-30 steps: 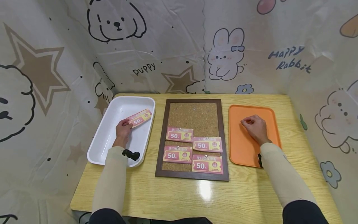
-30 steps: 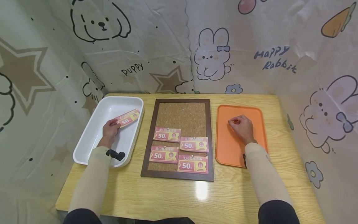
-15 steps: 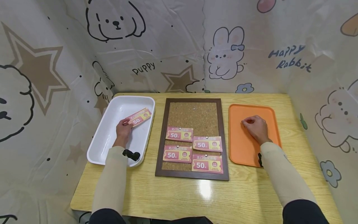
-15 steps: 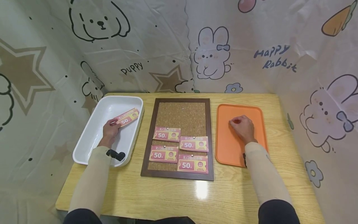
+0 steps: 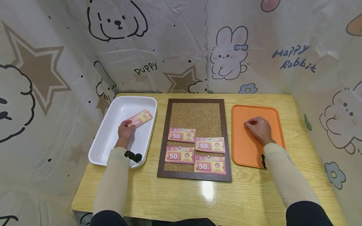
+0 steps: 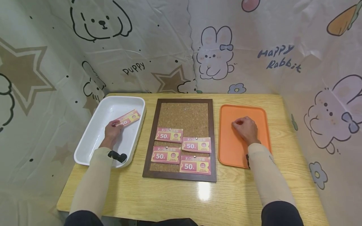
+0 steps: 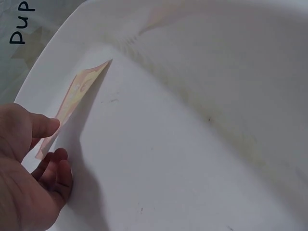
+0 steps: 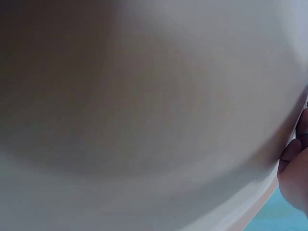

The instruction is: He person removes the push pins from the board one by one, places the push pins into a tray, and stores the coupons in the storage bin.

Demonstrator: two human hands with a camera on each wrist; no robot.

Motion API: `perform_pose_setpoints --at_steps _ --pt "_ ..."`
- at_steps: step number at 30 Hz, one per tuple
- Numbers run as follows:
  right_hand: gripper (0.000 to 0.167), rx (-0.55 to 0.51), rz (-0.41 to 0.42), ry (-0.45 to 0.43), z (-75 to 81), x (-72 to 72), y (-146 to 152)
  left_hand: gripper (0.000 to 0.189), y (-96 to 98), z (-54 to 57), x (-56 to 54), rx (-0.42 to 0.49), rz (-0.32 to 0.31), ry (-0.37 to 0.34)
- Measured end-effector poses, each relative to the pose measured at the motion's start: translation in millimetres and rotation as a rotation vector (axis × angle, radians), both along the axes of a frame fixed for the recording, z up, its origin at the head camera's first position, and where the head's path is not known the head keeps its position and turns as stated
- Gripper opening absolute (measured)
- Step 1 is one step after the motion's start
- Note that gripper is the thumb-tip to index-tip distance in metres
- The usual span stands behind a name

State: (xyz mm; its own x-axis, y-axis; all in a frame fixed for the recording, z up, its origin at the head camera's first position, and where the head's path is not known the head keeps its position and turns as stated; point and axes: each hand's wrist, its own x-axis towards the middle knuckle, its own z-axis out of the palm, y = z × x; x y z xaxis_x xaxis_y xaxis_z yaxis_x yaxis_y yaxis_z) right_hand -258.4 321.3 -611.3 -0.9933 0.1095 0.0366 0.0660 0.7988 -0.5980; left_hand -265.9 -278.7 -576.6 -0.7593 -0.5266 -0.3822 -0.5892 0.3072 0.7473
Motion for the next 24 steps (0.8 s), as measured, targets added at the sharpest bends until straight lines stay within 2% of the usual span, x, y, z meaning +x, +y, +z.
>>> perform_pose_setpoints --at_steps 9,12,17,24 --pt "0.037 0.008 0.007 -0.003 0.8 -0.8 0 0.049 0.9 4.6 5.3 -0.077 -0.014 -0.061" --pt "0.037 0.005 0.012 0.001 0.5 -1.3 0 0.048 0.9 7.8 7.0 -0.083 -0.001 -0.082" --pt "0.036 0.004 0.013 0.005 -0.7 -2.4 1 0.045 -0.1 10.9 9.3 -0.086 0.033 -0.069" --pt "0.038 0.001 0.015 0.006 -2.6 -2.1 2 0.049 -5.1 11.5 12.2 -0.146 0.045 -0.047"
